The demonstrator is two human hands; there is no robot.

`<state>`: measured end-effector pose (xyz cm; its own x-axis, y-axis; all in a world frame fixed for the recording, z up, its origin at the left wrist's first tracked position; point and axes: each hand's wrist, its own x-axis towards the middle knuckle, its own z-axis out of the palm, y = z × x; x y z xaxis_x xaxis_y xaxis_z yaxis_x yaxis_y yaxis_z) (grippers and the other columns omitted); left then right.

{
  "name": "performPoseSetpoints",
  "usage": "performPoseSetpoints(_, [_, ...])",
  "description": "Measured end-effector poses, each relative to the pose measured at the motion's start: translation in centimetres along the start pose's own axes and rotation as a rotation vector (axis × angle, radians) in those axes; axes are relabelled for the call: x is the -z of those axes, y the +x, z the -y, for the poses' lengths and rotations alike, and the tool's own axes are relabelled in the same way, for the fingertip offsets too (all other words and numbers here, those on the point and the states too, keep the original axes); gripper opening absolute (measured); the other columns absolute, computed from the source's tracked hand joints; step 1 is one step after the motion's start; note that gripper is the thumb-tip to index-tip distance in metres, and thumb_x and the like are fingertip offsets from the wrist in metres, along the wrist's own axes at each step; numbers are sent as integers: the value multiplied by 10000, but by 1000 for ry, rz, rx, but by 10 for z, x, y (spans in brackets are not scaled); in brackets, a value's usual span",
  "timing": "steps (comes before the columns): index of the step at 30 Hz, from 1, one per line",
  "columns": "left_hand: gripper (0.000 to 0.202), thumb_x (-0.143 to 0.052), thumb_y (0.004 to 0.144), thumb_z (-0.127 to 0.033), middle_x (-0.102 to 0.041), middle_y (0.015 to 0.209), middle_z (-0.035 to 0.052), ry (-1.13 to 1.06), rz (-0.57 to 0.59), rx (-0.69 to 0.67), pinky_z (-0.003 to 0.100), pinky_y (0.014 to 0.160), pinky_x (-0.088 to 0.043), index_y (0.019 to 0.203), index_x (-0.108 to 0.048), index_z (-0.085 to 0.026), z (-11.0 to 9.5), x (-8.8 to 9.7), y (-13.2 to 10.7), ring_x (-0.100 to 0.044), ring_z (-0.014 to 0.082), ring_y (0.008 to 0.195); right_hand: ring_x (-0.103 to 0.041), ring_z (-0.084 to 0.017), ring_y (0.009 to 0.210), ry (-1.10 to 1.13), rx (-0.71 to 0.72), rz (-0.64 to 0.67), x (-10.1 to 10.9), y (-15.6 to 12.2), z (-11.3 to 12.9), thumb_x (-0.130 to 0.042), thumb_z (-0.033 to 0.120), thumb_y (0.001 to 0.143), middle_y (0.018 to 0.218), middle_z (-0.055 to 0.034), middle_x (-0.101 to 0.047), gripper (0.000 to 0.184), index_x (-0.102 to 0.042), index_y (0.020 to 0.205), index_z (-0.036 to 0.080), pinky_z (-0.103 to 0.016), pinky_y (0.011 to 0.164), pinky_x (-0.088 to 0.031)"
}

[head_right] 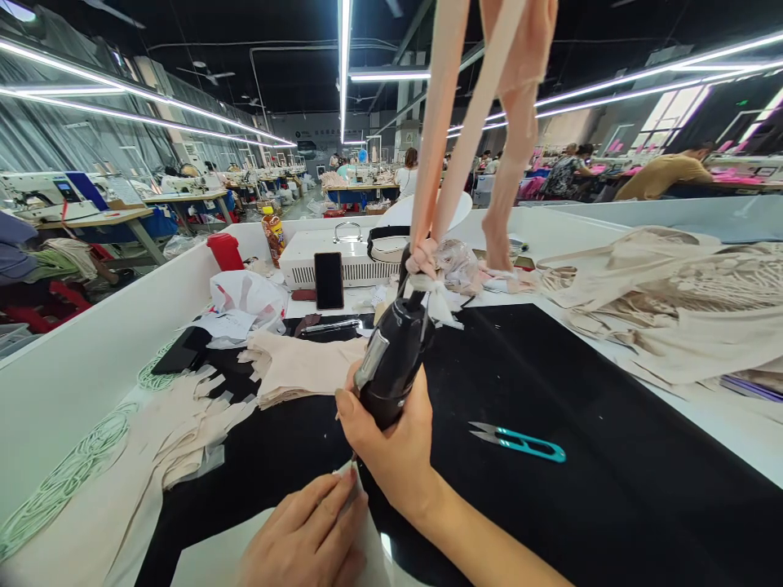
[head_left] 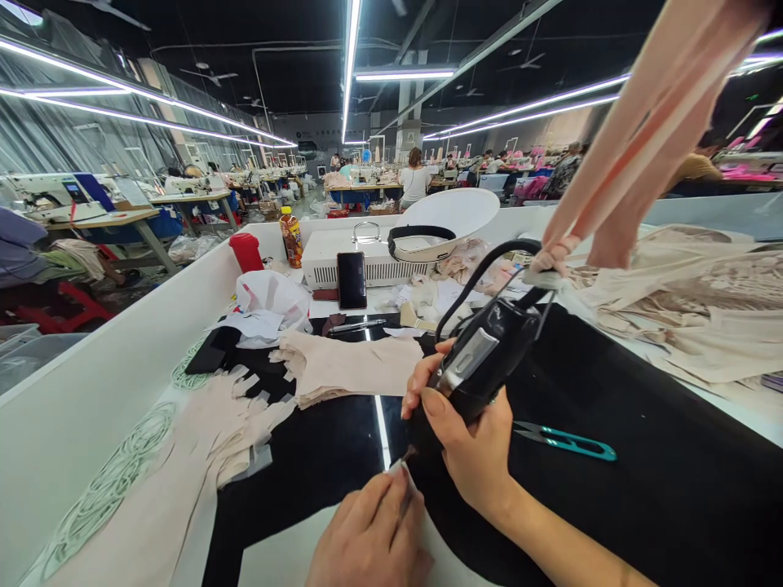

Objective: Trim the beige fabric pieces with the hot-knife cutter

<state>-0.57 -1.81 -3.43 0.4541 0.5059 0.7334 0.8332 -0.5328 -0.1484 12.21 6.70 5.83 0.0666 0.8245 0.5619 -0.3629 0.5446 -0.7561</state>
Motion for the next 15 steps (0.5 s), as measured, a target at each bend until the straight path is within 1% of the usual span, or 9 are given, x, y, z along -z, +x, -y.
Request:
performPoseSetpoints(6, [372, -376, 1089, -207, -812, 1111, 67, -2, 9, 3, 280, 728, -596, 1077, -744, -157, -1, -1, -2, -778, 202, 948, -618, -142, 598, -14, -36, 10, 0, -3, -4, -786, 224, 867, 798, 35, -658, 313, -559, 1075, 282, -285, 528, -583])
performPoseSetpoints(15, [312, -437, 1056, -207, -793, 1168, 77, -12, 27, 13, 292, 757, -601, 1121, -738, -159, -3, -4, -8, -759, 212, 994, -606, -140, 587, 0, -10, 11, 1, -1, -3, -777, 266, 888, 791, 38, -656, 305, -538, 1077, 276, -281, 511, -564])
